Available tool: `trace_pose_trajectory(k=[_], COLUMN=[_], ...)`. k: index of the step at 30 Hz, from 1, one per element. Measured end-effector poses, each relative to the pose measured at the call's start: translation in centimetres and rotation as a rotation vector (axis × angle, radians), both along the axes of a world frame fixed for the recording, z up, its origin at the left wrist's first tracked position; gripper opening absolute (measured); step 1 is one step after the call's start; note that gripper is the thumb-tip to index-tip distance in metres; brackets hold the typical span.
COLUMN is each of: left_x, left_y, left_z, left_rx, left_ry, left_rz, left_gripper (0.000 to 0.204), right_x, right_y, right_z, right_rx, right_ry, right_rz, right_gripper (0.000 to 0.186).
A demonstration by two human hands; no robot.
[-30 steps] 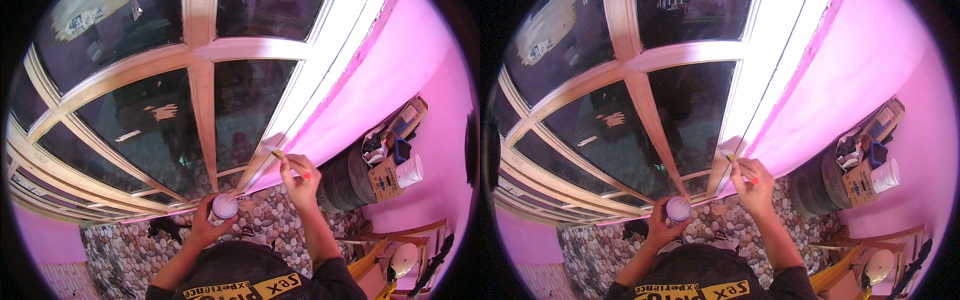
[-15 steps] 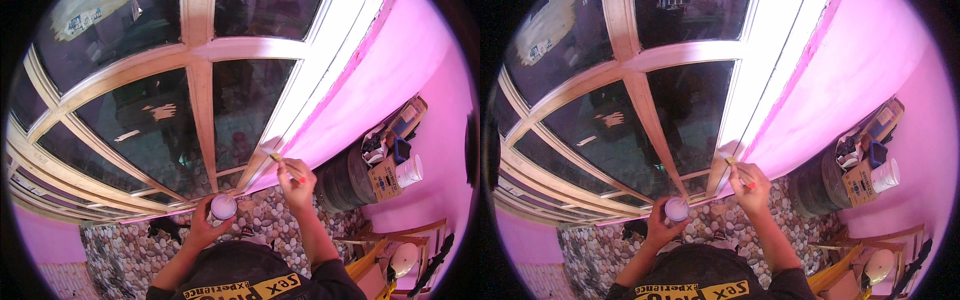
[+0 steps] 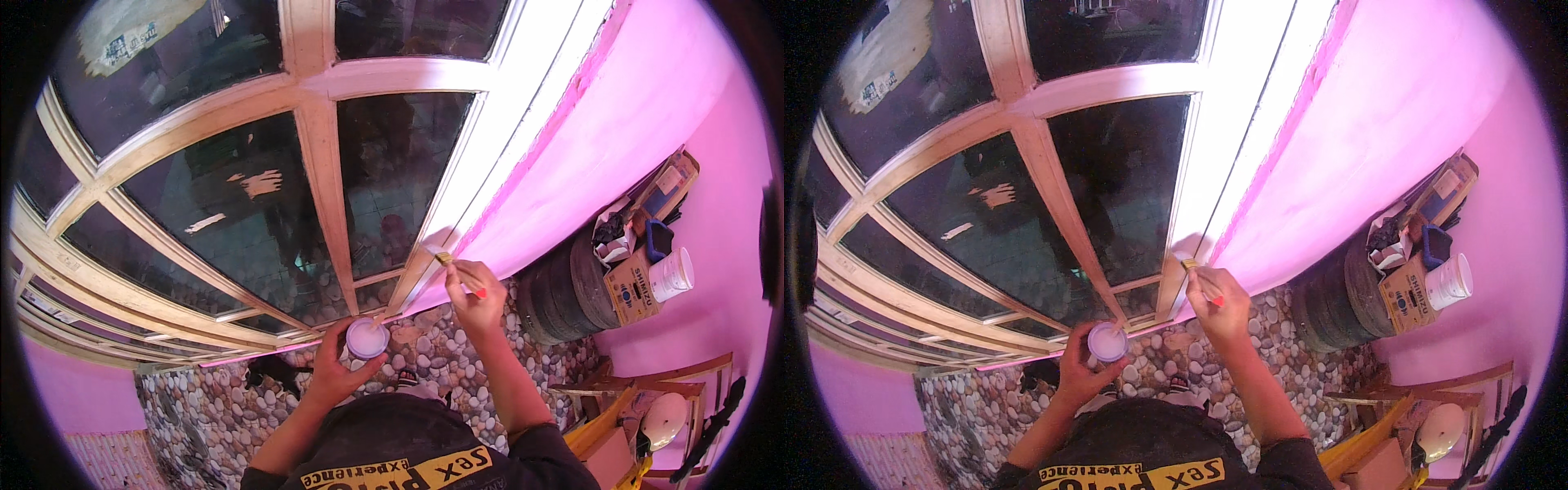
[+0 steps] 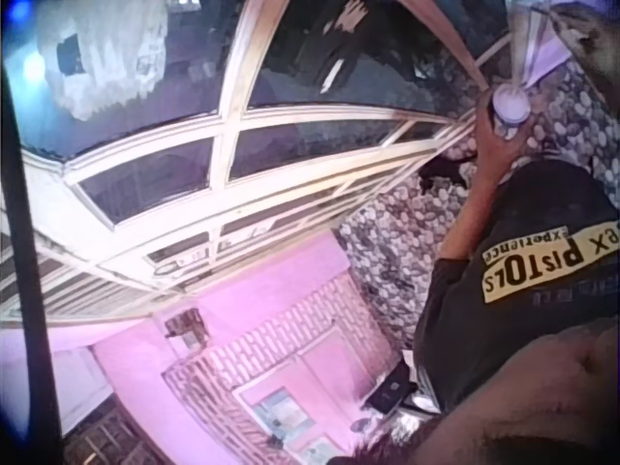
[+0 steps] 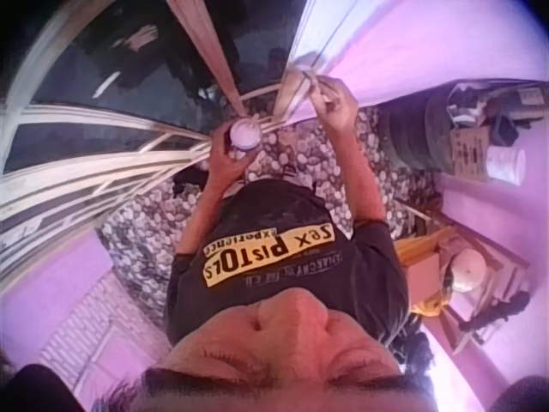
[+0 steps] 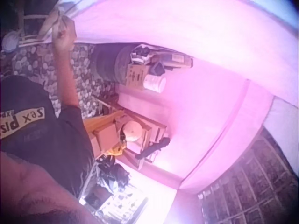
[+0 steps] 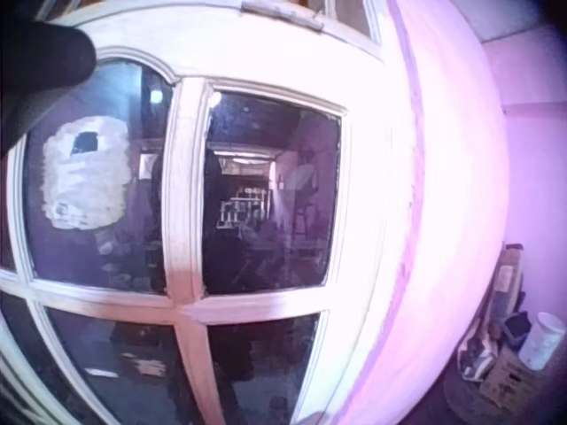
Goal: The person paints a wooden door frame with white paint using a brush, frequently dipping the brush into a small container of white paint held in their hand, and then prepares a small bottle by pouring liquid into it.
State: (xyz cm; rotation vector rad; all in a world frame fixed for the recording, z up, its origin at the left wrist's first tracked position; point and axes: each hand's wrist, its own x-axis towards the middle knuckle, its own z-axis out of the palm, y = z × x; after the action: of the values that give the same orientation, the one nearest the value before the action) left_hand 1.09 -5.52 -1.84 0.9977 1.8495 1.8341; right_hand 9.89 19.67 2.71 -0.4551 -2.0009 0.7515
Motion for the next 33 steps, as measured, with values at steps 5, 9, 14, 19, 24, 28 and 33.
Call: trace_pose_trajectory(k=[5,9,14,19,24,28,33], left_x=[-0.1,0.0,0.2,0.2,0.3,0.5,0.4], left_y=[0.1,0.0,0.0,0.0,-0.5,-0.6,-0.5], left_z=[0.0,-0.3,0.0,0.0,-0.6,-0.2,-0.2], left_rx=[0.015,0.012,0.012,-0.011,0.007,-0.011,0.005], left_ry=[0.001,-0.013,-0.007,-0.002,-0.035,-0.046,-0.025], left_rz=[-0.018,-0.023,-0.011,-0.024,-0.013,-0.005,-0.027], left_gripper=[0.079,0.08,0.08,0.08,0.08,0.079,0.079], right_x=[-1.5,-1.1,0.2,-1.4,-0.9,0.4,-1.3], right_y=[0.9,0.7,0.3,1.3,0.4,0.0,0.3], right_z=[0.4,3.6,0.9,0.4,3.6,1.0,-0.8], right_rx=[-0.033,-0.037,0.011,0.126,-0.019,0.0,-0.105], right_ry=[0.068,0.226,0.114,0.062,0.232,0.043,0.011], right_rz=[0.03,-0.016,0.066,0.011,-0.029,0.042,0.054], right_gripper=[0.014,0.013,0.014,0.01,0.013,0.013,0.015])
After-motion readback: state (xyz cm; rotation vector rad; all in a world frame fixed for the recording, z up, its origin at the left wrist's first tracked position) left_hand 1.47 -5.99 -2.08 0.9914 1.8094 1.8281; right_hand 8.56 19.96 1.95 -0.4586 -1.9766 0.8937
